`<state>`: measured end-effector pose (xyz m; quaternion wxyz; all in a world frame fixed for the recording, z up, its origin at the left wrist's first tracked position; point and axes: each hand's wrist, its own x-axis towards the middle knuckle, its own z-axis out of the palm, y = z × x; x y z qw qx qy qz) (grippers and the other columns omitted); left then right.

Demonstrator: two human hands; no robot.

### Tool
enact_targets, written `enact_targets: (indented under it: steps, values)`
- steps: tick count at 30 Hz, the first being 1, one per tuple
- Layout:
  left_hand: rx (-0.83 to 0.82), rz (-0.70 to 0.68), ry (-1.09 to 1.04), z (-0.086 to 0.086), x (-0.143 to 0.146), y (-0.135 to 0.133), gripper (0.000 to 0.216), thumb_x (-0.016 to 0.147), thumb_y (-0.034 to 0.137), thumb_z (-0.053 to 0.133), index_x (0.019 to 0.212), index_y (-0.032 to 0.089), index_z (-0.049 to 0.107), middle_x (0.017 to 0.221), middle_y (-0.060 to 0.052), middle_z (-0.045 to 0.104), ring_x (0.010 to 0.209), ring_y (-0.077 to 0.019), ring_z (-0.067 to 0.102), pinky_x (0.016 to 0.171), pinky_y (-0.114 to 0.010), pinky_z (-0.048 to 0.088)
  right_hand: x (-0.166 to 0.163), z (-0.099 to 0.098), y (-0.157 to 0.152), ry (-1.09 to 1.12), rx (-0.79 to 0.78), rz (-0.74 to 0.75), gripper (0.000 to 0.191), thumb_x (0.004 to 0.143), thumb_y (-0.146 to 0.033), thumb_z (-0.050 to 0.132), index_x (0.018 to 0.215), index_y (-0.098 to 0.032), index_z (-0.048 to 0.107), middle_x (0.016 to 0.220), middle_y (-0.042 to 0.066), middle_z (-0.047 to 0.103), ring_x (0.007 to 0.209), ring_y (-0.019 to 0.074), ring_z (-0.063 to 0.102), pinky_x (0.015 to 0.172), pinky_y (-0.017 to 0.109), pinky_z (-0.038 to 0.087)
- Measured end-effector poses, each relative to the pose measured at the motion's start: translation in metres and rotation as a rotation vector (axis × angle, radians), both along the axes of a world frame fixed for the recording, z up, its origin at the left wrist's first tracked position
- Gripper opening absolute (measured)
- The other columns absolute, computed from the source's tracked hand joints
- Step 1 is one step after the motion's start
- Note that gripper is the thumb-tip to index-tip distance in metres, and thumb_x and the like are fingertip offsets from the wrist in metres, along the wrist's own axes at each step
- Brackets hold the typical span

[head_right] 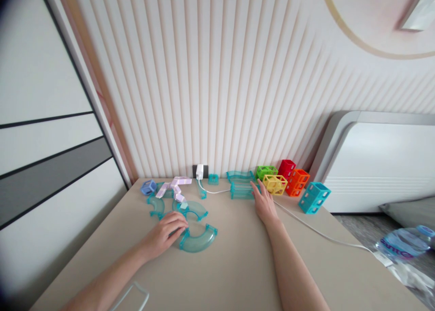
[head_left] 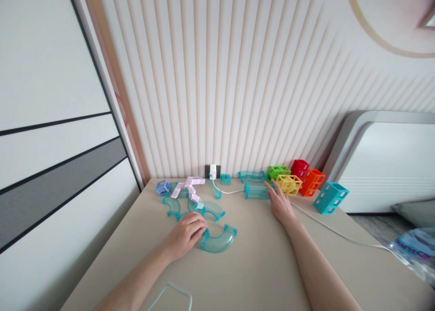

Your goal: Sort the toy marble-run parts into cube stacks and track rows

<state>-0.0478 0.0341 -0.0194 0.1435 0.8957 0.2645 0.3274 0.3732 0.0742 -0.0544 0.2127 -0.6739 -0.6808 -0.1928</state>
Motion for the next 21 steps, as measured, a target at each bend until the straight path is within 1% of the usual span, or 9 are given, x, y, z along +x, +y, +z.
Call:
enact_targets:
  steps: [5,9,12,15,16,18,21]
  values:
    - [-0.001,0.001,0.005,0.001,0.0,0.0,0.018,0.099,0.02,0.049,0.1,0.022,0.067,0.097,-0.005,0.069,0.097,-0.0186,0.062,0.09,-0.033,0.05,-0.001,0.002,-0.001,0.017,-0.007,0.002,0.045,0.1,-0.023,0.037,0.144,-0.024,0.047,0.15,0.017,0.043,0.129,0.0315,0.055,0.095,0.045,0.054]
    - [0.003,-0.004,0.021,0.001,0.0,0.0,0.017,0.099,0.02,0.049,0.099,0.021,0.066,0.097,-0.005,0.069,0.097,-0.0186,0.062,0.09,-0.033,0.05,-0.004,0.004,-0.003,0.046,-0.01,-0.012,0.045,0.1,-0.026,0.038,0.144,-0.023,0.047,0.15,0.018,0.042,0.128,0.0325,0.055,0.095,0.046,0.054]
    - [0.009,-0.004,0.023,0.001,0.0,0.0,0.017,0.099,0.019,0.05,0.099,0.021,0.066,0.098,-0.005,0.069,0.097,-0.0185,0.062,0.091,-0.033,0.049,-0.004,0.007,-0.005,0.079,-0.013,-0.027,0.049,0.1,-0.03,0.039,0.148,-0.021,0.042,0.15,0.019,0.042,0.128,0.0327,0.055,0.096,0.046,0.053]
    - [0.02,-0.006,0.019,0.0,0.0,0.0,0.016,0.099,0.018,0.05,0.1,0.021,0.066,0.097,-0.005,0.069,0.097,-0.0184,0.062,0.091,-0.033,0.049,-0.002,0.008,-0.009,0.125,0.005,-0.03,0.054,0.099,-0.033,0.041,0.151,-0.017,0.036,0.149,0.02,0.043,0.131,0.0336,0.051,0.097,0.046,0.051]
    - [0.023,-0.008,0.019,0.0,0.0,0.0,0.016,0.099,0.018,0.05,0.1,0.021,0.066,0.097,-0.005,0.069,0.097,-0.0183,0.062,0.091,-0.033,0.049,0.0,0.008,-0.01,0.146,0.015,-0.032,0.055,0.098,-0.035,0.041,0.15,-0.016,0.036,0.148,0.02,0.045,0.131,0.0337,0.051,0.098,0.046,0.051]
    - [0.024,-0.01,0.023,0.0,0.0,0.0,0.016,0.099,0.018,0.05,0.099,0.02,0.066,0.097,-0.005,0.069,0.097,-0.0183,0.062,0.091,-0.033,0.049,0.003,0.007,-0.013,0.193,0.027,-0.053,0.054,0.098,-0.038,0.041,0.147,-0.014,0.042,0.141,0.019,0.052,0.127,0.0333,0.054,0.098,0.045,0.05]
    - [0.025,-0.011,0.032,-0.001,0.0,0.0,0.016,0.099,0.018,0.049,0.099,0.02,0.066,0.098,-0.005,0.069,0.097,-0.0184,0.062,0.091,-0.033,0.049,0.008,0.005,-0.015,0.277,0.031,-0.114,0.051,0.097,-0.042,0.042,0.139,-0.016,0.052,0.125,0.016,0.064,0.113,0.0314,0.061,0.094,0.043,0.05]
